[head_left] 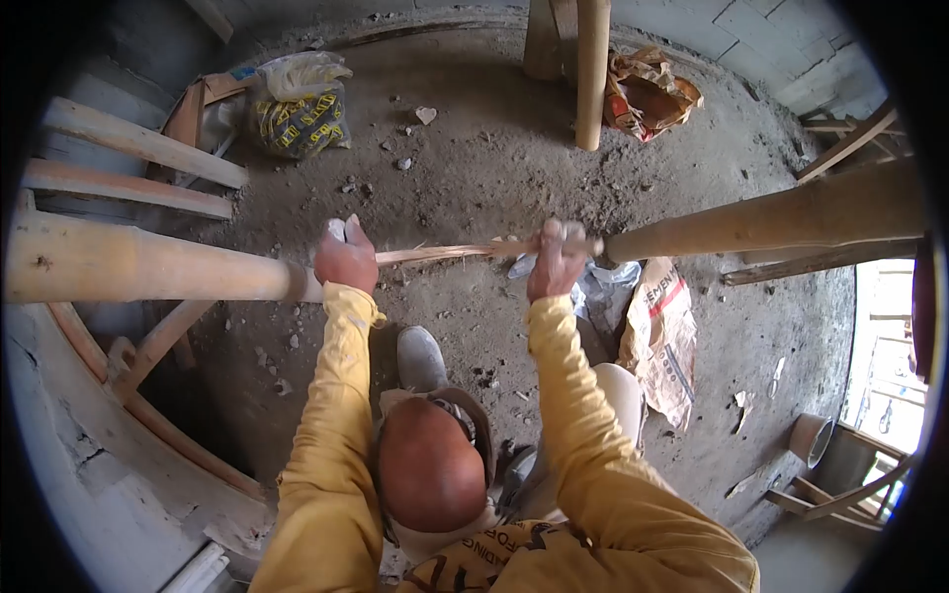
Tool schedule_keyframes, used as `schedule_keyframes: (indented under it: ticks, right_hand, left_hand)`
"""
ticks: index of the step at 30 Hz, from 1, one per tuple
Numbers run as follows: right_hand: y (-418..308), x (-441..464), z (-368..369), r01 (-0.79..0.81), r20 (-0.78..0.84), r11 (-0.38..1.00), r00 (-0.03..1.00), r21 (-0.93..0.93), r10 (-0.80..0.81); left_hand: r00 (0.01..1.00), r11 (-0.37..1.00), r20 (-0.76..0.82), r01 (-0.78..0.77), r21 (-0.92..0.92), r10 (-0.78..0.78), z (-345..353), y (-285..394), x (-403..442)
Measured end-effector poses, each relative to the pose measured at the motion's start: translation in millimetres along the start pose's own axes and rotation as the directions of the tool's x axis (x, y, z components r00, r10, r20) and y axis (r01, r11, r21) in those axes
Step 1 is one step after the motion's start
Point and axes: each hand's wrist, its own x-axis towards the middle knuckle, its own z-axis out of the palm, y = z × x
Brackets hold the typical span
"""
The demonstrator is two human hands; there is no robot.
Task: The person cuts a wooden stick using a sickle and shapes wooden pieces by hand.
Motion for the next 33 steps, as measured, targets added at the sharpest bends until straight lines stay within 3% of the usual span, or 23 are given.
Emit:
schedule_keyframes:
  ticks: [3,4,5,6,7,8,10,12,13,14,16,18,19,20,22,24,25,26,27,28,29,31,33]
  right_hand:
    - [1,-33,-22,-0.118,-0.108,0.974,0.984,0.195,0.141]
    - [-8,-51,-29,0.092,-0.021,0.933,0.994,-0.349,-0.105]
    - [-19,-73,-37,0.313,0.182,0.574,0.944,-0.757,-0.276]
    - [8,-116,-57,0.253,0.253,0.520,0.965,-0.816,-0.073]
    - [-9,-150,-56,0.216,0.233,0.665,0.970,-0.715,-0.065]
    - [-4,-168,-47,-0.045,0.162,0.947,0.982,-0.319,0.102]
    - [-37,-152,-34,-0.109,0.186,0.852,0.954,-0.512,0.234]
    - [-31,-122,-25,-0.313,0.054,0.866,0.931,-0.390,0.361]
    - [-14,-117,-42,-0.259,0.027,0.791,0.944,-0.554,0.328]
    - [-3,-109,-47,-0.285,-0.081,0.864,0.957,-0.414,0.277]
    - [6,-92,-76,-0.650,-0.282,0.733,0.755,-0.201,0.592]
    - [-27,-79,-71,-0.721,-0.336,0.691,0.662,-0.042,0.670]
    - [-39,-72,-69,-0.761,-0.362,0.637,0.563,0.123,0.743]
    - [-39,-66,-70,-0.758,-0.360,0.640,0.567,0.124,0.741]
    - [-40,-60,-71,-0.744,-0.169,0.661,0.667,-0.098,0.726]
    - [-40,-45,-73,-0.598,-0.053,0.748,0.790,-0.288,0.611]
    - [-68,-32,-65,-0.327,0.328,0.850,0.817,-0.413,0.474]
    - [-83,-21,-64,-0.022,0.668,0.911,0.672,-0.413,0.319]
    - [-83,-11,-79,-0.118,0.681,0.903,0.618,-0.414,0.393]
    - [-84,5,-100,-0.210,0.696,0.885,0.553,-0.416,0.458]
    - [-92,23,-121,-0.578,0.604,0.708,0.413,-0.405,0.682]
    - [-31,28,-188,-0.064,0.491,0.724,0.693,-0.687,0.528]
    - [3,10,-230,0.019,0.306,0.394,0.662,-0.919,0.684]
  left_hand:
    - [1.000,0.999,0.003,-0.008,0.031,0.008,2,9,11]
    - [1.000,0.996,-0.008,-0.019,0.091,0.020,5,11,18]
    - [0.993,0.978,0.107,0.025,0.207,-0.048,22,-18,35]
    - [0.945,0.862,0.312,-0.235,0.450,0.095,37,-53,52]
    - [0.902,0.764,0.408,-0.362,0.534,0.143,46,-67,72]
    - [0.846,0.646,0.498,-0.489,0.586,0.189,54,-80,92]
    - [0.965,0.919,0.263,-0.105,0.381,0.001,66,-103,93]
    - [0.974,0.980,0.123,0.183,0.075,-0.191,70,-110,85]
    - [0.970,0.967,0.075,0.237,-0.091,-0.231,72,-105,87]
    - [0.987,0.959,0.057,0.162,-0.234,-0.153,58,-81,92]
    - [0.878,0.921,-0.320,-0.388,-0.036,0.357,26,-4,79]
    - [0.848,0.824,-0.153,-0.529,-0.202,0.507,-6,57,52]
    - [0.847,0.731,0.046,-0.429,-0.530,0.530,-5,75,25]
    - [0.670,0.610,0.249,-0.380,-0.695,0.700,6,79,0]
    - [0.328,0.580,0.482,-0.378,-0.722,0.813,27,89,-70]
    - [0.310,0.533,0.446,-0.631,-0.564,0.840,56,76,-109]
    - [0.302,0.505,0.434,-0.704,-0.498,0.849,66,73,-115]
    - [0.398,0.653,0.518,-0.446,-0.612,0.757,73,73,-101]
    - [0.448,0.736,0.621,-0.139,-0.662,0.643,76,69,-94]
    - [0.640,0.750,0.567,-0.021,-0.661,0.518,62,69,-90]
    - [0.689,0.637,0.561,0.185,-0.748,0.459,41,70,-82]
    - [0.706,0.426,0.677,0.557,-0.713,0.210,48,28,-73]
    - [0.677,0.082,0.736,0.734,-0.674,-0.013,48,1,-75]
